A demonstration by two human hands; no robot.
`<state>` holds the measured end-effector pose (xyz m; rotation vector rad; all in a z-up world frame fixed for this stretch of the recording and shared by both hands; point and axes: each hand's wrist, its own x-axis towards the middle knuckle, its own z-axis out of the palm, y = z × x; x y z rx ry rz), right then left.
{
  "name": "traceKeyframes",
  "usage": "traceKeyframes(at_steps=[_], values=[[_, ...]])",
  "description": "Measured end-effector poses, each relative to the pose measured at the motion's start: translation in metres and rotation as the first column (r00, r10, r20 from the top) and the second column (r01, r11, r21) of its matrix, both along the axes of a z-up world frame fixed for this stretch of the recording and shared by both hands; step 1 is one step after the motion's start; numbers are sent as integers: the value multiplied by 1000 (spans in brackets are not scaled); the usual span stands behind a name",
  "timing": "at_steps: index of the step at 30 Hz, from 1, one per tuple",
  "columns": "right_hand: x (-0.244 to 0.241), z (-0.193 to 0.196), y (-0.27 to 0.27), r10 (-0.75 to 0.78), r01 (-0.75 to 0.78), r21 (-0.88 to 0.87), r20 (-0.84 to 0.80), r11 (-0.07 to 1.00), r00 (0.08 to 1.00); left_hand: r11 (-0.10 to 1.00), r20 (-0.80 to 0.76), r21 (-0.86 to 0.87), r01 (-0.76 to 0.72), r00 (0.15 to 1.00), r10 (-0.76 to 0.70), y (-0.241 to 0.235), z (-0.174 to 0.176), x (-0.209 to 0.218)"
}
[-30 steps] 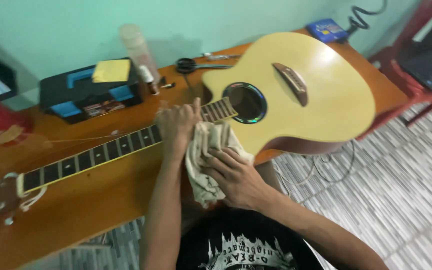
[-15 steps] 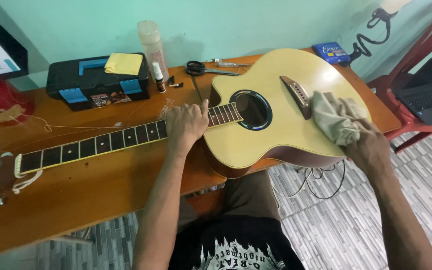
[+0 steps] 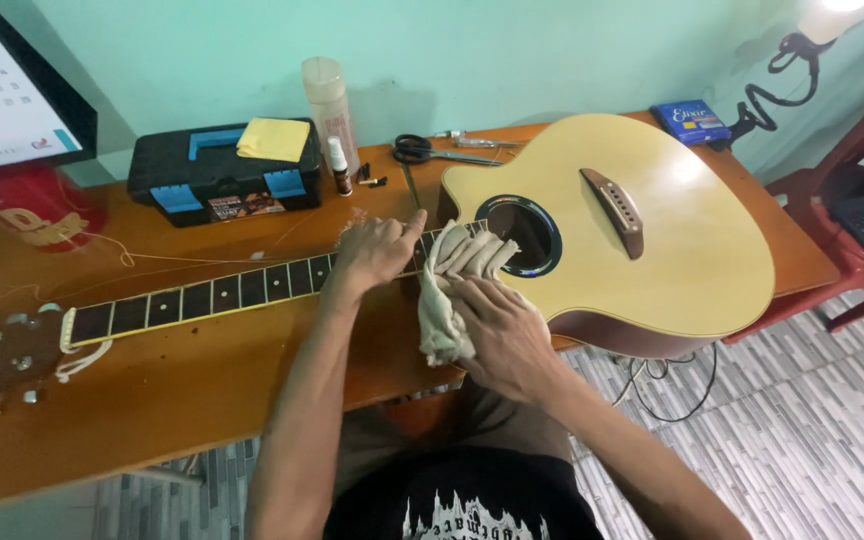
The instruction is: The person cleans an acoustic guitar placed on a wooden table. They first use a small tool to adjust the bridge area, then spray a liquid onto the guitar's body and wipe it thoroughly with a cloth. The person also wipes the fretboard and neck of the guitar.
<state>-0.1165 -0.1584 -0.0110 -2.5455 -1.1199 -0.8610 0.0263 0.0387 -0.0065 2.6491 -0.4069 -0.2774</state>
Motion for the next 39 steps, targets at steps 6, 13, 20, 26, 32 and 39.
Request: traceKeyframes(at_steps=[6, 13, 20, 26, 32, 39], values=[[14, -15, -55, -99, 94, -55, -101, 994, 990, 998, 66, -56, 37, 997, -33, 4, 4, -8], [-23, -8, -104, -387, 380, -74, -129, 922, 913, 996, 122, -80, 42, 992, -33, 8, 10, -14], [-46, -54, -270, -741, 732, -200, 42, 651, 671, 996, 117, -73, 40, 993, -32, 4, 0, -10], [-52, -18, -202, -707, 745, 76, -265, 663, 656, 994, 256, -104, 25, 967, 3, -2, -6, -7], [-37, 4, -35, -83, 81, 261, -1, 962, 997, 998, 90, 37, 47, 995, -50, -2, -2, -3], [-19, -22, -29, -60, 66, 48, -122, 997, 991, 999, 84, 10, 40, 996, -40, -3, 9, -10]])
